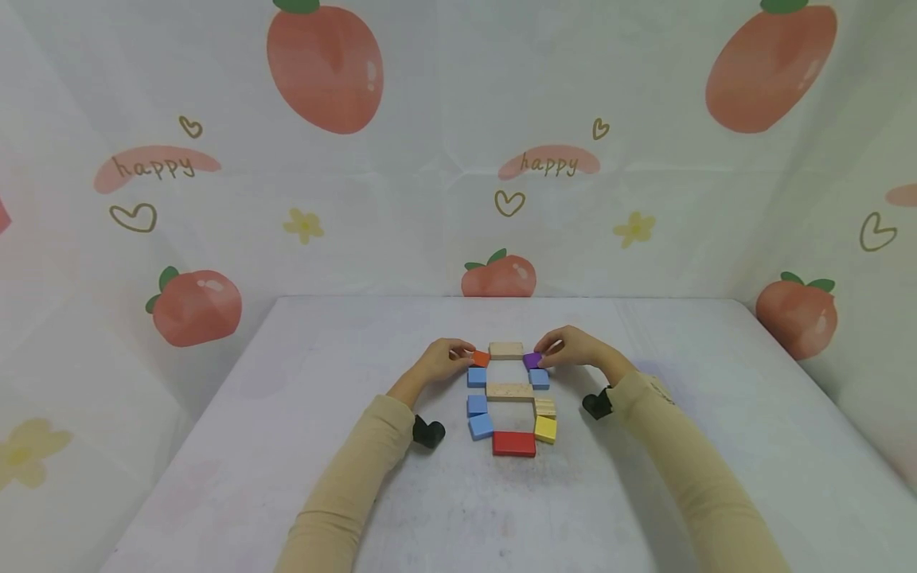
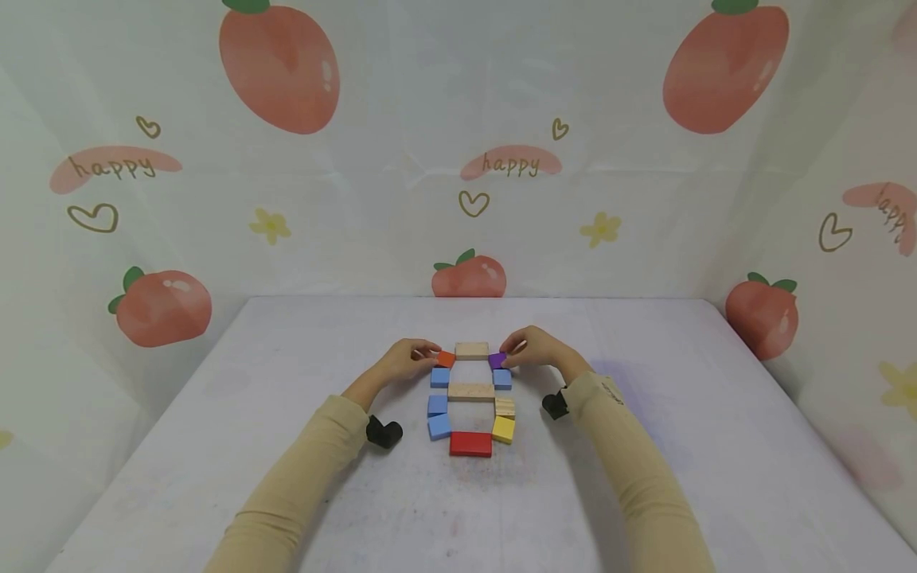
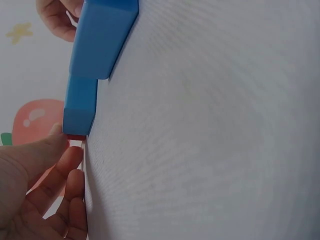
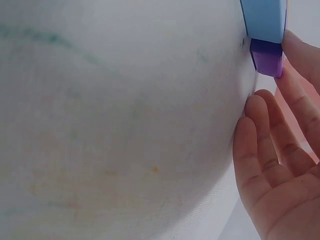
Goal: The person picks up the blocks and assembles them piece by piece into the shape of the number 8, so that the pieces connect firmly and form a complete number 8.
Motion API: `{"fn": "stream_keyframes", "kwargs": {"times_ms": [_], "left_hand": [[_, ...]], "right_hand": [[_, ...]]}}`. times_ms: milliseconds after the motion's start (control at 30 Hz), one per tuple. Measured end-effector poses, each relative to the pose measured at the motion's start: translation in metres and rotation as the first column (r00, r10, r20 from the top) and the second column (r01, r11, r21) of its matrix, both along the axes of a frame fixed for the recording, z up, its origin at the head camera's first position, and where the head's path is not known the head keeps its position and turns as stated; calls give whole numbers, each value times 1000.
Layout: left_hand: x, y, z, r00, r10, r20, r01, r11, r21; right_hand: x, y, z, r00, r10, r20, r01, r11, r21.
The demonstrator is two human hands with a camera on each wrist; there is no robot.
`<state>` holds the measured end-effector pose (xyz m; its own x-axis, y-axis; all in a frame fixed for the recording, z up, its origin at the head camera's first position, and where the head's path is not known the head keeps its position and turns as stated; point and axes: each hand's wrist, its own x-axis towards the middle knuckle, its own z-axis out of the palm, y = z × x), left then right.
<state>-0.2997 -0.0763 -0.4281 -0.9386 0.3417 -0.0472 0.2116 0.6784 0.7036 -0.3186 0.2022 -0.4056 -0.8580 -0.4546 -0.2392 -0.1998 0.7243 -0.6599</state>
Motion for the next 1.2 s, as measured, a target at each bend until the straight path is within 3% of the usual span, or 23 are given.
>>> {"fn": "stream_keyframes", "kwargs": {"times_ms": [433, 667, 933, 1200], "left_hand": [[-1, 0, 0, 999, 21, 35, -21, 1000, 9], [-3, 0, -1, 1000, 8, 29, -8, 1000, 11], [-4, -1, -2, 1000, -2, 5, 2, 1000, 3], [-4, -1, -3, 1000, 5, 17, -5, 1000, 3]], "right_hand": [[3, -2, 1, 1000, -6, 5, 6, 1000, -3], [-4, -3, 0, 1000, 4, -2, -4, 1000, 11], [-12, -20, 8, 996, 54, -73, -52, 998, 30], [-14, -34, 5, 995, 26, -97, -22, 999, 48]]}}
